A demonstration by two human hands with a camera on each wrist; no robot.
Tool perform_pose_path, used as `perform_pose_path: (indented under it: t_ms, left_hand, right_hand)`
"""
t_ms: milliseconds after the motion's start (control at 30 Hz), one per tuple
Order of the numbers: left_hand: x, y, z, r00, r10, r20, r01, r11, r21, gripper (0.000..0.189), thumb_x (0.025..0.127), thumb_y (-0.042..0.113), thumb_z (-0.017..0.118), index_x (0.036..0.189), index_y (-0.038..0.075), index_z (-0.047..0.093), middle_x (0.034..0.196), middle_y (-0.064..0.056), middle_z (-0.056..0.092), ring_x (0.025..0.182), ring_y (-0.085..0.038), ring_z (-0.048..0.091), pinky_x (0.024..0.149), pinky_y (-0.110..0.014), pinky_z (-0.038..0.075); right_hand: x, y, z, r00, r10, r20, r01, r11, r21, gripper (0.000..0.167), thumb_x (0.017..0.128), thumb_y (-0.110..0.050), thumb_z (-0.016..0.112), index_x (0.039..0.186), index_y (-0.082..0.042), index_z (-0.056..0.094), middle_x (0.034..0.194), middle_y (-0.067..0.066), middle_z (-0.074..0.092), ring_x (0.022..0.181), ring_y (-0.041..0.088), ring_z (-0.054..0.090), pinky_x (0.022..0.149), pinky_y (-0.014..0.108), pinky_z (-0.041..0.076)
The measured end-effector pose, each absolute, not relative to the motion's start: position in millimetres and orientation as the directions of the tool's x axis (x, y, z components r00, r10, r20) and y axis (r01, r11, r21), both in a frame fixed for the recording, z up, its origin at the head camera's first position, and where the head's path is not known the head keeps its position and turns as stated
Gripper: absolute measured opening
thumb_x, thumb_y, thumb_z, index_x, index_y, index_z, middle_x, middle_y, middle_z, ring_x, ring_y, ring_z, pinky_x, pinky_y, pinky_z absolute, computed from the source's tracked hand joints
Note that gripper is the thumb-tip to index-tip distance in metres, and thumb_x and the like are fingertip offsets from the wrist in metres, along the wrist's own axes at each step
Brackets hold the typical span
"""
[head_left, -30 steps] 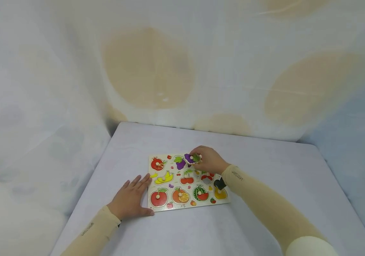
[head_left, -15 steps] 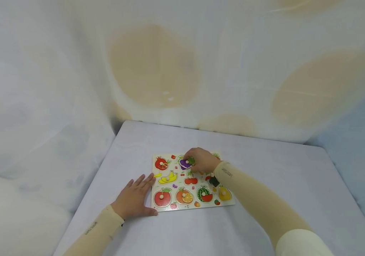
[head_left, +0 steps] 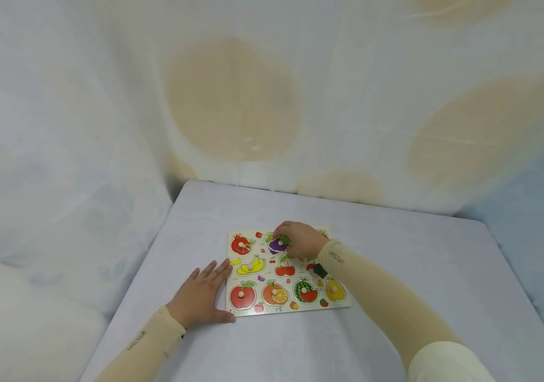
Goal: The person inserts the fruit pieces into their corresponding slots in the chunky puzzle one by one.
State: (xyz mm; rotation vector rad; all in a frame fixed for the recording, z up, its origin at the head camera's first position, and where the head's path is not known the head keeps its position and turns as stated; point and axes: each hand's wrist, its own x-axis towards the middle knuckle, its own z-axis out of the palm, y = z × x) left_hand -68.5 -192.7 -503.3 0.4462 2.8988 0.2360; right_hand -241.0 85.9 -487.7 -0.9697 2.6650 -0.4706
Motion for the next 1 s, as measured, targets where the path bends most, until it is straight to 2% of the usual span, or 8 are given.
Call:
perform_pose_path:
  t_ms: [100, 200, 300, 567, 900, 1000]
  left_hand:
    - [-68, -194, -504, -0.934, 0.310, -0.176, 0.277, 0.942, 0.190, 0.117, 0.064, 0.071, 0.080, 0.156, 0.013, 0.035, 0.163, 0.001, 0.027, 0.148, -0.030, 0.023, 0.116, -0.058, 0.022]
    - [-69, -194, -504, -0.935, 0.309, -0.176, 0.275, 0.942, 0.190, 0.117, 0.064, 0.070, 0.080, 0.156, 0.014, 0.035, 0.163, 0.001, 0.027, 0.148, -0.030, 0.023, 0.116, -0.058, 0.022]
    - [-71, -195, -503, -0.935, 0.309, -0.172, 0.275, 0.941, 0.196, 0.117, 0.064, 0.070, 0.081, 0.156, 0.013, 0.035, 0.163, 0.001, 0.027, 0.148, -0.031, 0.023, 0.116, -0.058, 0.022]
    - [-71, -196, -504, -0.933, 0.316, -0.172, 0.279, 0.937, 0.212, 0.116, 0.065, 0.069, 0.080, 0.156, 0.012, 0.035, 0.163, 0.000, 0.027, 0.148, -0.032, 0.023, 0.116, -0.059, 0.022]
    - [-72, -195, -507, -0.936, 0.308, -0.172, 0.274, 0.941, 0.198, 0.118, 0.064, 0.072, 0.079, 0.157, 0.014, 0.033, 0.163, 0.002, 0.024, 0.149, -0.030, 0.021, 0.117, -0.057, 0.019]
    - [-72, -195, -508, -0.934, 0.313, -0.173, 0.278, 0.939, 0.202, 0.119, 0.064, 0.072, 0.079, 0.157, 0.013, 0.034, 0.163, 0.002, 0.025, 0.149, -0.030, 0.021, 0.117, -0.057, 0.020]
  right_hand:
    - [-236, 86, -488, -0.778, -0.617, -0.119, -0.560, 0.767, -0.314, 0.045, 0.082, -0.026, 0.078, 0.126, -0.022, 0.067, 0.135, -0.001, 0.057, 0.118, 0.019, 0.057, 0.101, 0.041, 0.048]
    - [-232, 85, -490, -0.809, -0.580, -0.097, -0.550, 0.805, -0.223, 0.055, 0.080, -0.051, 0.078, 0.126, -0.022, 0.068, 0.132, 0.000, 0.059, 0.115, 0.020, 0.057, 0.095, 0.040, 0.051]
    - [-230, 84, -492, -0.818, -0.568, -0.092, -0.548, 0.818, -0.177, 0.060, 0.080, -0.060, 0.075, 0.124, -0.021, 0.068, 0.126, 0.000, 0.062, 0.107, 0.019, 0.059, 0.089, 0.036, 0.054]
    - [-229, 81, -484, -0.770, -0.631, -0.091, -0.604, 0.768, -0.213, 0.037, 0.088, -0.035, 0.076, 0.121, -0.018, 0.071, 0.127, 0.002, 0.064, 0.110, 0.020, 0.062, 0.092, 0.037, 0.054]
    - [-239, 82, -487, -0.719, -0.687, -0.105, -0.650, 0.719, -0.246, 0.035, 0.088, -0.017, 0.070, 0.122, -0.020, 0.071, 0.136, 0.000, 0.060, 0.122, 0.020, 0.058, 0.099, 0.038, 0.050]
    - [-238, 79, -488, -0.724, -0.683, -0.092, -0.650, 0.721, -0.240, 0.032, 0.088, -0.021, 0.071, 0.120, -0.021, 0.072, 0.135, 0.000, 0.060, 0.121, 0.020, 0.058, 0.097, 0.037, 0.051]
